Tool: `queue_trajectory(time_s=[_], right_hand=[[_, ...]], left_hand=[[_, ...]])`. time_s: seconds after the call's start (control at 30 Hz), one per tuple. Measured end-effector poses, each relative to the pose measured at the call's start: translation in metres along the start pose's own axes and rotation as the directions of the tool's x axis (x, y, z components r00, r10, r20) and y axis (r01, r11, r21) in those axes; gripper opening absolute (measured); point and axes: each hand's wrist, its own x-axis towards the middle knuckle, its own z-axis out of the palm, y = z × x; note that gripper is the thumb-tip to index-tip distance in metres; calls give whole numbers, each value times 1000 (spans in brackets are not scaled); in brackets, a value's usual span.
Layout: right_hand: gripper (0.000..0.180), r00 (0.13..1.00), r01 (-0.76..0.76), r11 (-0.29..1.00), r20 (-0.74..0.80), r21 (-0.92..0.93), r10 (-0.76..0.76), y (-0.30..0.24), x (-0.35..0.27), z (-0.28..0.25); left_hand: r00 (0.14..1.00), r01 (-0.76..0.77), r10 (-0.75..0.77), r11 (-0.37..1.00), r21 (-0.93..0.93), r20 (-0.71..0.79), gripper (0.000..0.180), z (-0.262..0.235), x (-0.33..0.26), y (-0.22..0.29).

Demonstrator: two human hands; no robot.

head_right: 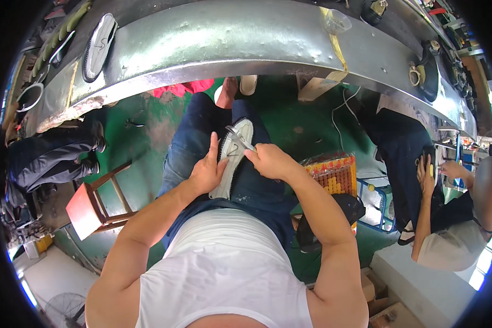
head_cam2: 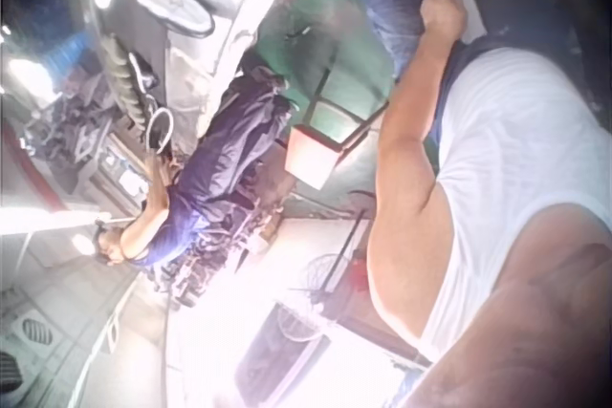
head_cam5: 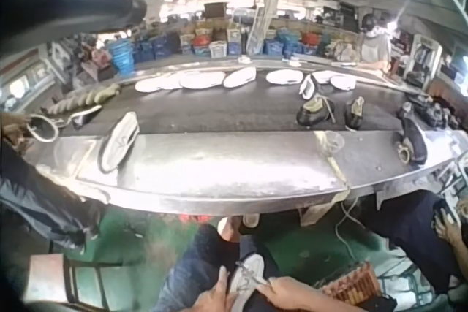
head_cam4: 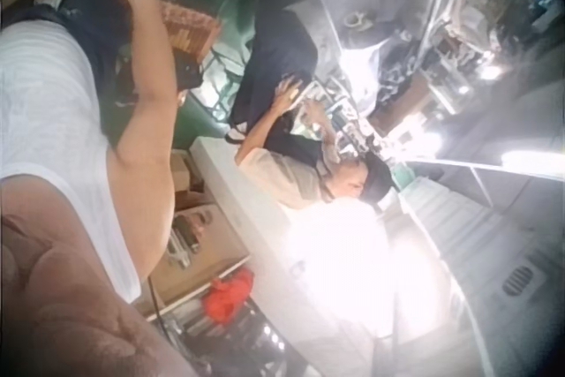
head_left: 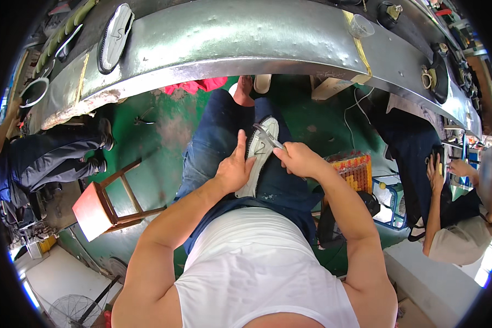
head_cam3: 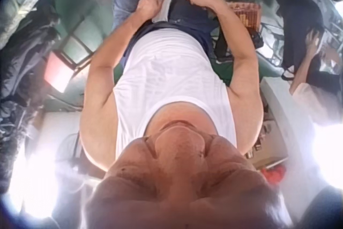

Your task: Trimming and cleaning the edges of shoe soles using a specialized hand tool in a factory setting.

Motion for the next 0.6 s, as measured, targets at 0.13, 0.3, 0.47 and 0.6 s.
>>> queue_trajectory(time_s=[0.13, 0.3, 0.47, 0.6], right_hand=[[44, 965, 185, 972, -158, -145, -207, -2, -16, 19], [38, 996, 25, 997, -84, 71, -19, 14, -30, 35], [31, 995, 49, 986, 92, -158, -35, -7, -70, 23], [26, 965, 258, 870, 67, -421, -254, -12, -66, 56]], left_hand=[[959, 250, -250, 968, 17, 133, 76, -1, 3, 5], [938, 304, -265, 939, -159, 223, 79, -10, 16, -14], [708, 679, -297, 536, -502, 641, 72, -42, 32, 2], [683, 708, -296, 491, -507, 668, 62, -36, 33, 0]])
